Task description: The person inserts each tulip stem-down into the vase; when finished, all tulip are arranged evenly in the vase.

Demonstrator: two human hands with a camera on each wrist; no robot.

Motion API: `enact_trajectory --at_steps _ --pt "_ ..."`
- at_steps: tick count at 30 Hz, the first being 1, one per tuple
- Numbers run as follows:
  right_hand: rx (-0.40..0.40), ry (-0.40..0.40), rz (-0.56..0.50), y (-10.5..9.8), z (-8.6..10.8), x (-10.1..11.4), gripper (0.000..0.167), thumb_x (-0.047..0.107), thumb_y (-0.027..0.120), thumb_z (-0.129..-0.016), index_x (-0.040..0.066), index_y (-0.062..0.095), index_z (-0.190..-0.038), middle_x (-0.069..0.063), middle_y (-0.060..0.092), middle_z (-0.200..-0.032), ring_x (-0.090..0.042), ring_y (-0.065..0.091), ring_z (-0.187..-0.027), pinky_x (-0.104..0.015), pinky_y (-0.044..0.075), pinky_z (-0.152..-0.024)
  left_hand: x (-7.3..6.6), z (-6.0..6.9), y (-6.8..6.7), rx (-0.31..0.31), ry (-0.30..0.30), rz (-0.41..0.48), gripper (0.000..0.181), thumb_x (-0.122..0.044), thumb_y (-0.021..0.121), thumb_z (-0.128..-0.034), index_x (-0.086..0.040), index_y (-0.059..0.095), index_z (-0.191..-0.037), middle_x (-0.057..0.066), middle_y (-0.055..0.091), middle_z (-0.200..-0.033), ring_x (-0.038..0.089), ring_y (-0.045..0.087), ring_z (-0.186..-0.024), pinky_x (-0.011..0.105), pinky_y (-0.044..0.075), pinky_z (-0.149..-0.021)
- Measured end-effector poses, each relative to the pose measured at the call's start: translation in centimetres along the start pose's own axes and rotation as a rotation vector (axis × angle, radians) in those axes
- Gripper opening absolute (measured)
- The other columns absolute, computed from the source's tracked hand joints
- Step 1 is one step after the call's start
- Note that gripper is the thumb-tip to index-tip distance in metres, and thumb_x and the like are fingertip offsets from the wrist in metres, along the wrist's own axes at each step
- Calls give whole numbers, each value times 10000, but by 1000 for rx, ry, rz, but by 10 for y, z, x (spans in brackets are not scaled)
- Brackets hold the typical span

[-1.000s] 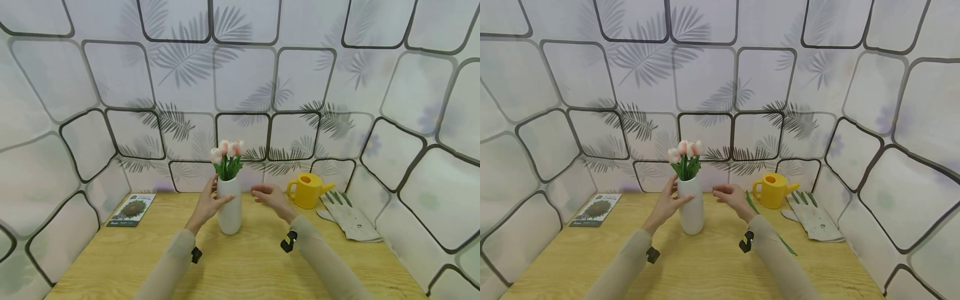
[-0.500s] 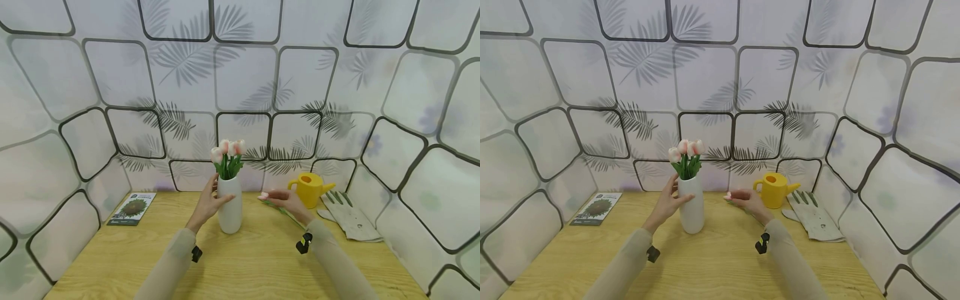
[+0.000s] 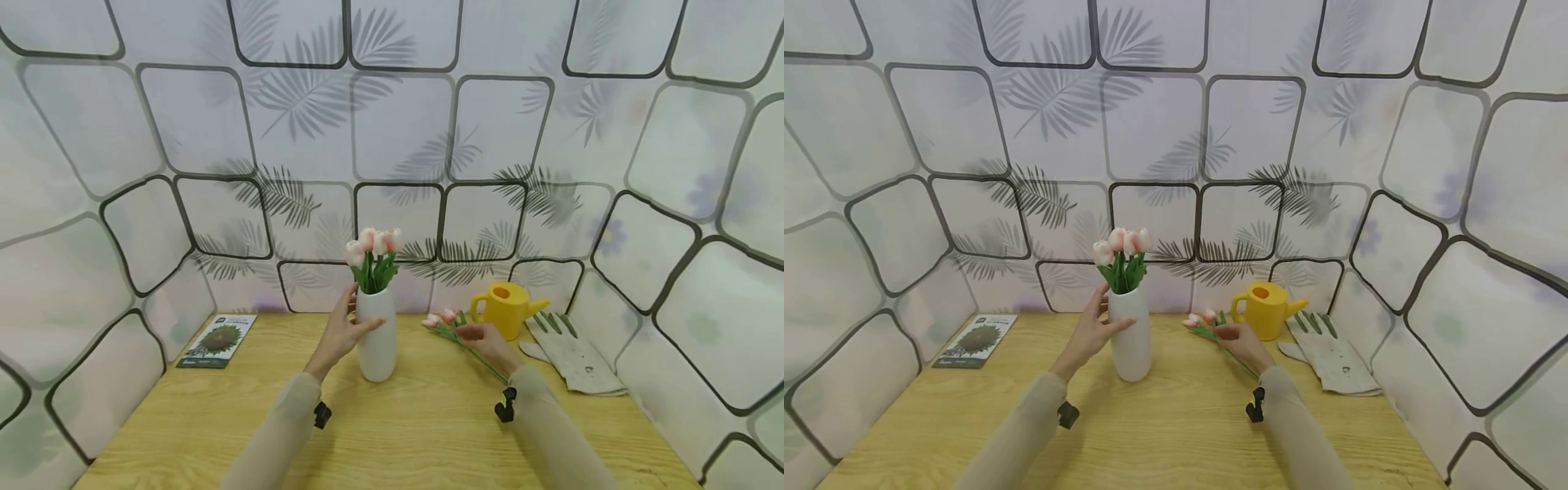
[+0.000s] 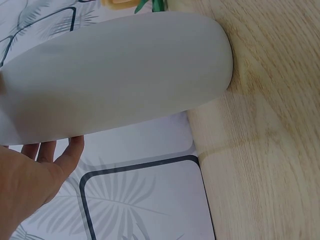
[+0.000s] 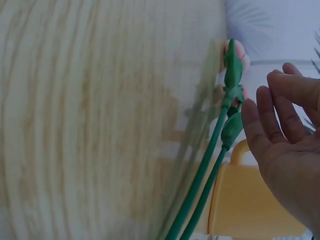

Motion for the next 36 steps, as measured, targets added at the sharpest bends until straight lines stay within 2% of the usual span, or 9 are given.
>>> enact_trajectory --at_steps 4,7,16,21,28,32,36 --pt "-28 81 24 0 0 -17 333 -8 572 -963 -89 585 -1286 -273 588 -1305 -436 521 -1235 -528 446 -1031 1 0 1 -1 2 -1 917 -340 799 -830 -271 240 -1553 119 454 -1391 330 474 -1289 547 449 -1030" --pt "-32 103 6 1 1 -23 334 -40 579 -943 -97 590 -1272 -287 577 -1308 -450 511 -1244 -528 447 -1031 0 1 1 -5 2 1 914 -338 800 -829 -264 248 -1553 123 451 -1398 335 470 -1293 550 446 -1032" --pt "10 104 51 7 -2 -34 385 -104 583 -873 -126 587 -1257 -312 577 -1284 -457 551 -1186 -475 513 -960 -2 3 1 -8 -7 7 918 -332 806 -823 -251 254 -1551 124 445 -1414 337 460 -1305 558 436 -1041" --pt "56 89 95 14 -2 -28 412 -111 623 -796 -128 615 -1208 -302 618 -1218 -406 591 -1090 -469 517 -920 0 2 0 -6 -4 7 909 -333 804 -825 -257 256 -1547 114 448 -1409 327 465 -1301 552 435 -1045" --pt "113 32 103 18 -2 -19 370 -105 625 -792 -160 621 -1158 -317 636 -1145 -272 600 -952 -256 495 -728 0 1 0 -4 -14 4 917 -343 807 -820 -248 257 -1548 123 453 -1402 330 463 -1303 552 433 -1048" --pt "126 50 75 19 -2 -21 375 -93 628 -806 -142 624 -1178 -312 633 -1161 -272 605 -971 -260 504 -660 1 0 0 -5 -10 0 918 -351 811 -815 -252 264 -1545 127 456 -1400 337 464 -1304 554 434 -1047" --pt "128 67 45 19 -3 -21 372 -90 621 -835 -114 625 -1207 -299 625 -1203 -357 609 -1063 -329 561 -736 0 0 0 -5 -1 2 913 -353 810 -815 -264 268 -1543 126 459 -1397 337 468 -1299 557 436 -1043"
Point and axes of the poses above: each hand's wrist, its own z-axis away from the middle knuckle, its own y-axis out of the palm, x = y × z, the point moved 9 cm from there along -z, towards the middle knuckle
